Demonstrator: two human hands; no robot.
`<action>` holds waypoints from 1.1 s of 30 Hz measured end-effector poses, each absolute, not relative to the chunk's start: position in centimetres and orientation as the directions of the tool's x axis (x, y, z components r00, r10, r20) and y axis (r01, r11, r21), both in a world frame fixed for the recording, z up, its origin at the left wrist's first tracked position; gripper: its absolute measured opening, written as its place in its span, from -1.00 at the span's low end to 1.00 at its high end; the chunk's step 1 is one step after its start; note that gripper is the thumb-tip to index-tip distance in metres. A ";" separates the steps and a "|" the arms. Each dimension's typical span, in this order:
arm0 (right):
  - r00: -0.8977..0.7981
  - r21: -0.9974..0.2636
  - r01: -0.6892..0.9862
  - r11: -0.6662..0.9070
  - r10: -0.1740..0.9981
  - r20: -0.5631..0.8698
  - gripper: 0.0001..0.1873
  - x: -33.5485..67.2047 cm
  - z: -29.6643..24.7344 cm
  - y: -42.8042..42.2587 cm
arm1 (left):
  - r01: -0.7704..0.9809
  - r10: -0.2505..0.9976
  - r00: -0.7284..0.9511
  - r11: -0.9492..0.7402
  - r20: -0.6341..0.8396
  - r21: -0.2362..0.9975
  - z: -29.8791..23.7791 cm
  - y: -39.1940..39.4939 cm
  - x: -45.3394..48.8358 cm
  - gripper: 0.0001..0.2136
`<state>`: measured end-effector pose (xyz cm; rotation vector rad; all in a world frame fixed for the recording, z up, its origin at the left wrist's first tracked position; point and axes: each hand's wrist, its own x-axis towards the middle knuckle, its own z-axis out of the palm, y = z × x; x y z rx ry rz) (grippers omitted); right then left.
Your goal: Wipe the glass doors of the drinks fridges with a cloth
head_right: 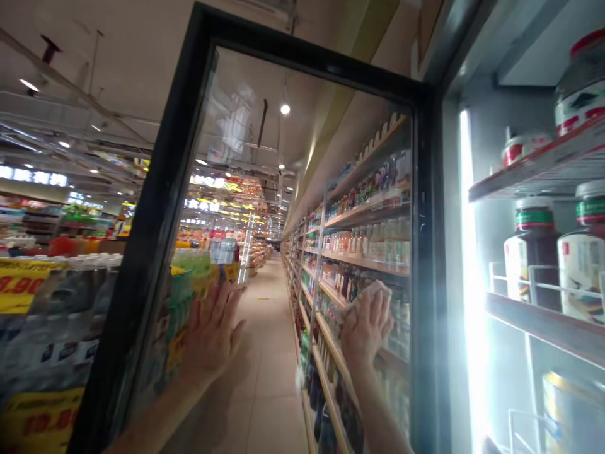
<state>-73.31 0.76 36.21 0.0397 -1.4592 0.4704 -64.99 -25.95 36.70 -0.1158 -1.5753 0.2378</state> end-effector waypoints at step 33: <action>-0.039 -0.045 -0.399 0.916 0.032 0.999 -0.41 -71.7 27.8 -0.4 | -0.024 0.197 0.005 0.980 0.980 -0.196 36.9 -26.0 -65.3 -0.38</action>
